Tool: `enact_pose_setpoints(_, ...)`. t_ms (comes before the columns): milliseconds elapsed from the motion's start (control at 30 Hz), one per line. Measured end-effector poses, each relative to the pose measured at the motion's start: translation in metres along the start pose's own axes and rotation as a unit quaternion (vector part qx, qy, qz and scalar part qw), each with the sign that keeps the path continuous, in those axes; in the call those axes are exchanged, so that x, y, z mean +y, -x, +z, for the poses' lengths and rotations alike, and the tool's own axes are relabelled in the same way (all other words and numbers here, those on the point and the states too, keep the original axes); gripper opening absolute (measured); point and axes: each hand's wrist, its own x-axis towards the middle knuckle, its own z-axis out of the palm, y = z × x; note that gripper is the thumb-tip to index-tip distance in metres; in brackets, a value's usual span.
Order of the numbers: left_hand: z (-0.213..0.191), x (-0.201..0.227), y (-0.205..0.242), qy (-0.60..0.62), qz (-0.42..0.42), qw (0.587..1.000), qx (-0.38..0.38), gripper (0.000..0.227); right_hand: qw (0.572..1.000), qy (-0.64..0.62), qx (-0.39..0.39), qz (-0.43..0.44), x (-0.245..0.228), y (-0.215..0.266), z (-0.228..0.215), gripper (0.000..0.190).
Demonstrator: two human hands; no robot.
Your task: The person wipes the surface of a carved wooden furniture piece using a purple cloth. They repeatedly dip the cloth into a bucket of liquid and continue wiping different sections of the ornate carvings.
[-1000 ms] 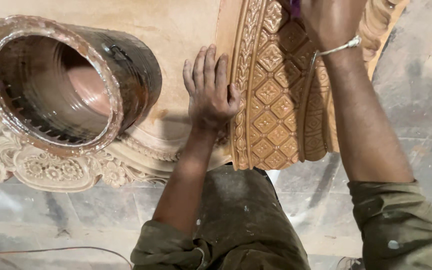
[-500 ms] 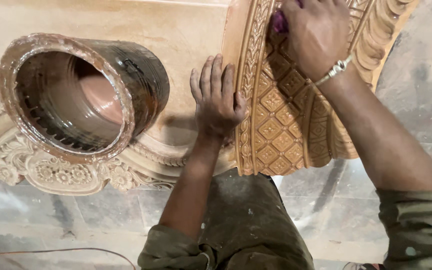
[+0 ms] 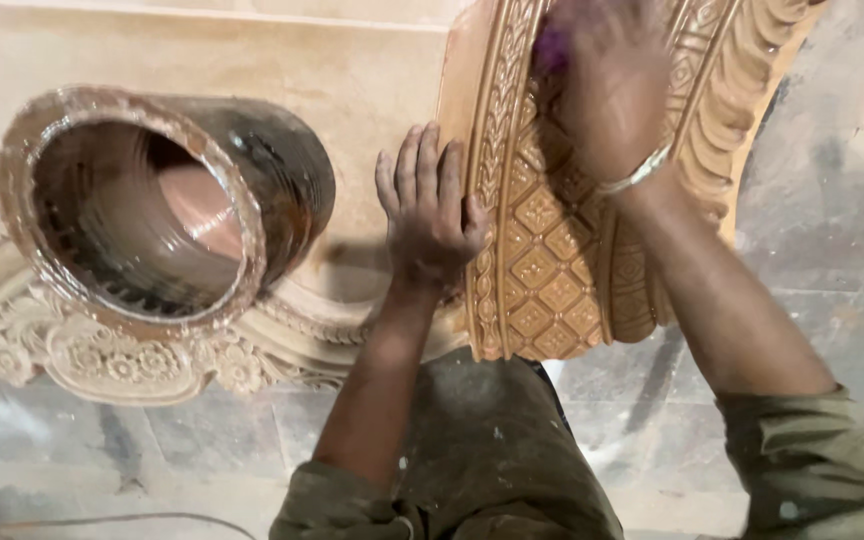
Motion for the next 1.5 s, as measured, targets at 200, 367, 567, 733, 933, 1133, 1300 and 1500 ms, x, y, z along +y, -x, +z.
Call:
enact_pose_setpoints(200,0.005,-0.002,0.003,-0.011,-0.002,1.0,-0.008,0.063,0.915,0.325,-0.171,0.169,0.015,0.017,0.007,0.029)
enact_pose_setpoints(367,0.001,0.001,0.0,-0.01,-0.01,1.0,-0.025,0.064,0.929,0.363,-0.076,-0.023,0.008,-0.002,0.007,0.023)
enact_pose_setpoints(567,0.0,0.0,0.001,-0.009,-0.009,1.0,-0.022,0.065,0.933,0.249,-0.093,0.244,0.008,-0.001,-0.028,0.028)
enact_pose_setpoints(733,0.001,0.003,-0.002,-0.029,0.001,0.999,-0.014,0.062,0.905,0.389,-0.102,0.142,0.001,0.009,0.032,0.071)
enact_pose_setpoints(933,0.002,0.002,0.0,-0.036,0.012,0.999,-0.01,0.058,0.948,0.255,-0.104,0.162,0.062,0.062,-0.029,0.046)
enact_pose_setpoints(1133,0.004,0.002,0.003,-0.044,0.01,0.999,-0.017,0.058,0.936,0.256,0.001,0.244,0.063,0.049,-0.054,0.029)
enact_pose_setpoints(1300,0.005,0.003,-0.003,-0.056,0.014,0.998,-0.029,0.061,0.919,0.365,0.147,-0.009,0.02,0.001,0.048,0.048)
enact_pose_setpoints(1500,0.0,0.006,-0.001,-0.044,0.008,0.998,-0.032,0.059,0.985,0.133,0.014,0.11,0.042,0.008,-0.042,0.025)
